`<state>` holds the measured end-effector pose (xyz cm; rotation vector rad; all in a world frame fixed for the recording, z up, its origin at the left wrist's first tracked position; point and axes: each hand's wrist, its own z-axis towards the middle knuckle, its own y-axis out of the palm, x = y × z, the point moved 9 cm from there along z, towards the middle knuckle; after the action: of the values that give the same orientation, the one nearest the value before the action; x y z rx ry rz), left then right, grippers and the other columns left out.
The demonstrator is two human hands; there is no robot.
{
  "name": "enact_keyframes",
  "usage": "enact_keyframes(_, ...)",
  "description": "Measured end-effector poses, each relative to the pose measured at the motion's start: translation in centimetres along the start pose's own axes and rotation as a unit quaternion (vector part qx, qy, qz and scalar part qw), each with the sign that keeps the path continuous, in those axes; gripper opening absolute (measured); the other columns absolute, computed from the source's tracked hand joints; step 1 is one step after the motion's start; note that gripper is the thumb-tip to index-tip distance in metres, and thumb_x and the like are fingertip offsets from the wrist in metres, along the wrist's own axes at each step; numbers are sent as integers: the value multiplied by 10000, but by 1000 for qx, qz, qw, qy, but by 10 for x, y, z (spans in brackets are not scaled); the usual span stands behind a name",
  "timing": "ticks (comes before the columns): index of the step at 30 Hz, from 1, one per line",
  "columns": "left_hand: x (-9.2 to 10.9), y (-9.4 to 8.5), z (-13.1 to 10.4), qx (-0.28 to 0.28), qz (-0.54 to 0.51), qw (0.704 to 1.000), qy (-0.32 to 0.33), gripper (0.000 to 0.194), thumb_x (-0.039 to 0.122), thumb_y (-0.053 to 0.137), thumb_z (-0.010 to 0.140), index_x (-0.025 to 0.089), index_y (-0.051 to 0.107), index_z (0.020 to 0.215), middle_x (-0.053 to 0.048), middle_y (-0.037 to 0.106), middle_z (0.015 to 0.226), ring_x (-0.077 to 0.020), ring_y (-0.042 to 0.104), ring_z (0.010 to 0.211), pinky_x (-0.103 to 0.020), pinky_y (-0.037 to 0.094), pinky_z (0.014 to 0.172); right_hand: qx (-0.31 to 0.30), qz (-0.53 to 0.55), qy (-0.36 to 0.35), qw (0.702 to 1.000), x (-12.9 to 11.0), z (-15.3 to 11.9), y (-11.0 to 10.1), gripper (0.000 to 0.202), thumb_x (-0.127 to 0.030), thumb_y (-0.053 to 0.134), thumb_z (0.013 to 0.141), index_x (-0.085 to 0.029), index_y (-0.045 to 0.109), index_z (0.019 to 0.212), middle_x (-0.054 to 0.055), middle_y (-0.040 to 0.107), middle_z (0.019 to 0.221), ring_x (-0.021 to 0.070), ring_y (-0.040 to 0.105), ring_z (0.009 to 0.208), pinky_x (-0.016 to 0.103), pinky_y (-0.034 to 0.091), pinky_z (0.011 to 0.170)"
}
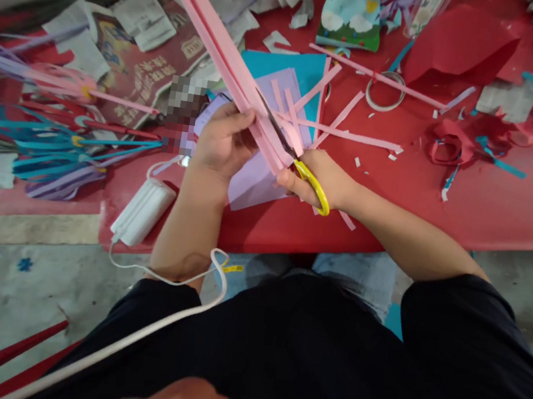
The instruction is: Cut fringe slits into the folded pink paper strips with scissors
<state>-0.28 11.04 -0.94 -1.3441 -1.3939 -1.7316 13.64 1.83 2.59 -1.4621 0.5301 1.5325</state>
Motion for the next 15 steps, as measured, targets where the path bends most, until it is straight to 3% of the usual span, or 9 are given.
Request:
enact_keyframes(9, -8, -1, -2, 7, 25, 999, -23, 325, 473, 962, 969, 217, 775, 1037, -53, 790, 949, -335, 853, 1086, -439, 731, 925, 31, 12, 21, 999, 11, -4, -1, 893, -972, 516, 1014, -152, 798, 803, 64, 736, 601, 169, 738, 547, 266, 584, 566)
enact_keyframes(15, -10, 4, -3, -28, 40, 998, -40, 375, 497, 988, 942, 200, 760, 942, -45, 780, 885, -293, 850, 942, -397, 726, 844, 6, -38, 30, 999, 8, -7, -2, 814, -910, 490, 1070, -199, 782, 805, 41, 693, 582, 190, 705, 551, 298, 563, 567)
